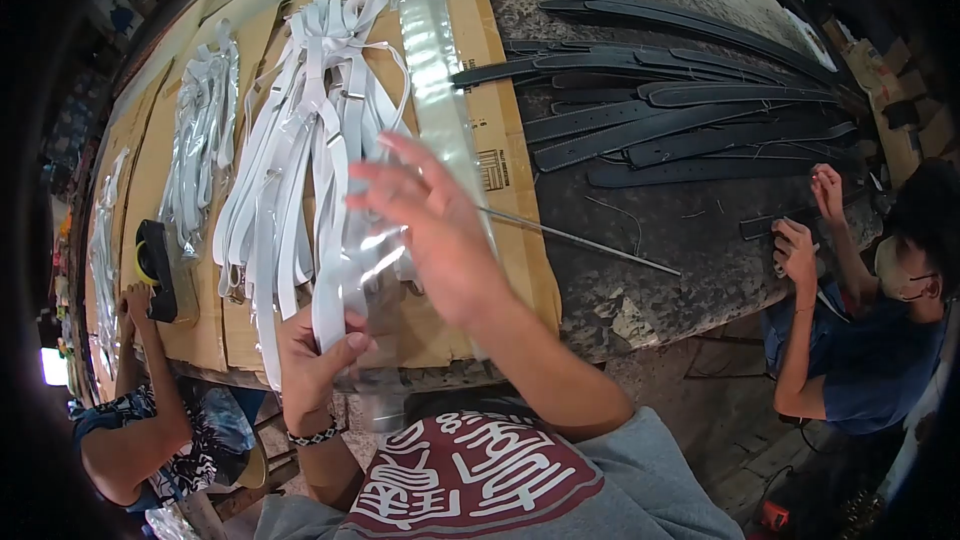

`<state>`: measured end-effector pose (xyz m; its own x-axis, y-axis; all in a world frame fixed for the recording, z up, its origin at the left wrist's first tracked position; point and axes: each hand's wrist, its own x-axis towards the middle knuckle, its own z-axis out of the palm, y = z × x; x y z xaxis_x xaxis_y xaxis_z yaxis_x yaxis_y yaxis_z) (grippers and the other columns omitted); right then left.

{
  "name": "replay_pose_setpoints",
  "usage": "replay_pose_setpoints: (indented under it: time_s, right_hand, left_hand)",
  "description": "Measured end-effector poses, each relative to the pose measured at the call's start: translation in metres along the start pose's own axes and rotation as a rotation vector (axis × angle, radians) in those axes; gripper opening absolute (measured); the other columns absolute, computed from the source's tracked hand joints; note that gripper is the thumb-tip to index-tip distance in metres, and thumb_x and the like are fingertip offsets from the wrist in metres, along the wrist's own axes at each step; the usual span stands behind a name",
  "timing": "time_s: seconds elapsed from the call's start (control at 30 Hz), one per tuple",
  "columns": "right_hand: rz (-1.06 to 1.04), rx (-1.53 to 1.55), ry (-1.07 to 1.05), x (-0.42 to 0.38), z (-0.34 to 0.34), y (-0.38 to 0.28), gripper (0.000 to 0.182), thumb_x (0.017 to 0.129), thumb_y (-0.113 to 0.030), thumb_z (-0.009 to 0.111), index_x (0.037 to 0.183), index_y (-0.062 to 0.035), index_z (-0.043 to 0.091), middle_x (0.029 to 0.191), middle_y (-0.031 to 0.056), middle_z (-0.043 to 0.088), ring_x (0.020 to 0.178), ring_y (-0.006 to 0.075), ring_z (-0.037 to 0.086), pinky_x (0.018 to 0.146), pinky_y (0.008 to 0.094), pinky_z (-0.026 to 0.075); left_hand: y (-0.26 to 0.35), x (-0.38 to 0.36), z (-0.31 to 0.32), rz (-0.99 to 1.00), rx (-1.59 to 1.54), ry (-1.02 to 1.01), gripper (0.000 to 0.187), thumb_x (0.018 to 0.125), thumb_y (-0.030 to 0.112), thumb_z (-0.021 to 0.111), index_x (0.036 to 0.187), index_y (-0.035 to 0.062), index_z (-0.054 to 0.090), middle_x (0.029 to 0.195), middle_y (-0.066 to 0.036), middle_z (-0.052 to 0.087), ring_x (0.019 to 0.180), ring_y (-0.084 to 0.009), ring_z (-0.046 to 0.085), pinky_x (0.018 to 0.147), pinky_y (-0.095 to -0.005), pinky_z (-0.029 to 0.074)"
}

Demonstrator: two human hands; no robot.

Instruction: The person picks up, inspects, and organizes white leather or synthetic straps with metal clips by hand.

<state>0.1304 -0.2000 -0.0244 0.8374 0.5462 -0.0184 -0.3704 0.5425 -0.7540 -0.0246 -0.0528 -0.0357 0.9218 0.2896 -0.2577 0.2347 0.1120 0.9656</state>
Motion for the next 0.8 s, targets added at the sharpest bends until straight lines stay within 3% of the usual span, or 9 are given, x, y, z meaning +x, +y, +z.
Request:
replay_pose_setpoints:
  time_s: [0.13, 0.23, 0.33, 0.37, 0.47, 0.5, 0.6, 0.67, 0.8]
  right_hand:
    - [-0.091, 0.090, 0.058, 0.022, -0.006, -0.029, 0.040, 0.103, -0.029, 0.056, 0.135, -0.0049, 0.054, 0.123, 0.0115, 0.065, 0.101, 0.0231, 0.065, 0.085, 0.0361, 0.051]
    - [-0.148, 0.094, 0.082, 0.019, -0.015, -0.042, 0.032, 0.101, -0.022, 0.062, 0.127, -0.0027, 0.060, 0.114, 0.0111, 0.070, 0.097, 0.0175, 0.066, 0.076, 0.0330, 0.050]
    - [-0.252, -0.029, 0.247, 0.007, -0.017, -0.043, 0.025, 0.101, -0.019, 0.062, 0.119, -0.0011, 0.065, 0.105, 0.0093, 0.071, 0.088, 0.0140, 0.065, 0.075, 0.0301, 0.050]
    - [-0.254, -0.047, 0.318, 0.004, -0.018, -0.042, 0.026, 0.101, -0.018, 0.063, 0.120, -0.0006, 0.064, 0.096, 0.0079, 0.071, 0.076, 0.0108, 0.062, 0.070, 0.0260, 0.048]
    - [-0.126, -0.055, 0.040, -0.018, -0.035, -0.045, 0.028, 0.100, -0.016, 0.065, 0.124, -0.0019, 0.064, 0.088, 0.0079, 0.070, 0.069, 0.0091, 0.059, 0.064, 0.0245, 0.048]
    - [-0.072, -0.060, 0.076, -0.026, -0.033, -0.039, 0.022, 0.099, -0.014, 0.067, 0.118, -0.0033, 0.064, 0.082, 0.0055, 0.068, 0.066, 0.0080, 0.059, 0.059, 0.0231, 0.046]
    - [0.159, -0.130, -0.123, -0.050, -0.031, -0.017, 0.014, 0.098, -0.012, 0.067, 0.109, -0.0040, 0.063, 0.080, 0.0031, 0.066, 0.065, 0.0080, 0.059, 0.058, 0.0233, 0.047]
    - [0.421, -0.325, -0.120, -0.060, -0.014, -0.006, 0.011, 0.099, -0.013, 0.066, 0.101, -0.0038, 0.061, 0.080, 0.0015, 0.065, 0.065, 0.0069, 0.058, 0.058, 0.0229, 0.046]
    - [0.470, -0.351, -0.214, -0.074, -0.010, 0.035, 0.012, 0.101, -0.015, 0.064, 0.102, -0.0033, 0.060, 0.084, 0.0022, 0.066, 0.070, 0.0056, 0.059, 0.061, 0.0223, 0.047]
  left_hand:
    - [-0.005, -0.002, -0.001, -0.007, 0.131, 0.007, 0.018, 0.088, 0.008, 0.077, 0.103, -0.0013, 0.071, 0.079, -0.004, 0.073, 0.058, -0.0029, 0.057, 0.050, -0.0189, 0.042]
    - [-0.008, -0.001, -0.002, -0.004, 0.133, -0.013, 0.019, 0.089, 0.010, 0.077, 0.104, -0.0015, 0.071, 0.079, -0.003, 0.072, 0.059, -0.0024, 0.057, 0.050, -0.0189, 0.042]
    - [-0.009, 0.001, -0.004, -0.016, 0.092, -0.032, 0.021, 0.089, 0.012, 0.077, 0.104, -0.0014, 0.071, 0.080, -0.004, 0.072, 0.059, -0.0031, 0.057, 0.050, -0.0198, 0.044]
    - [-0.009, 0.001, -0.006, -0.014, 0.070, -0.042, 0.022, 0.090, 0.014, 0.076, 0.105, -0.0014, 0.071, 0.080, -0.004, 0.072, 0.059, -0.0038, 0.057, 0.050, -0.0203, 0.045]
    - [-0.011, 0.004, -0.010, -0.012, -0.022, -0.023, 0.028, 0.091, 0.020, 0.076, 0.107, -0.0025, 0.070, 0.083, -0.007, 0.072, 0.059, -0.0063, 0.059, 0.049, -0.0220, 0.048]
    - [-0.011, 0.006, -0.012, -0.010, -0.058, -0.007, 0.031, 0.091, 0.022, 0.076, 0.108, -0.0030, 0.069, 0.084, -0.008, 0.072, 0.059, -0.0072, 0.060, 0.049, -0.0226, 0.049]
    - [-0.014, 0.009, -0.015, 0.027, -0.204, -0.003, 0.036, 0.092, 0.026, 0.075, 0.111, -0.0047, 0.068, 0.086, -0.010, 0.072, 0.059, -0.0088, 0.061, 0.049, -0.0230, 0.049]
    - [-0.014, 0.012, -0.008, 0.099, -0.231, 0.000, 0.037, 0.093, 0.027, 0.074, 0.107, -0.0056, 0.067, 0.085, -0.012, 0.070, 0.054, -0.0105, 0.059, 0.046, -0.0226, 0.046]
    - [-0.008, 0.011, 0.005, 0.084, -0.069, 0.067, 0.031, 0.091, 0.022, 0.077, 0.103, -0.0046, 0.067, 0.085, -0.011, 0.069, 0.055, -0.0106, 0.059, 0.044, -0.0225, 0.044]
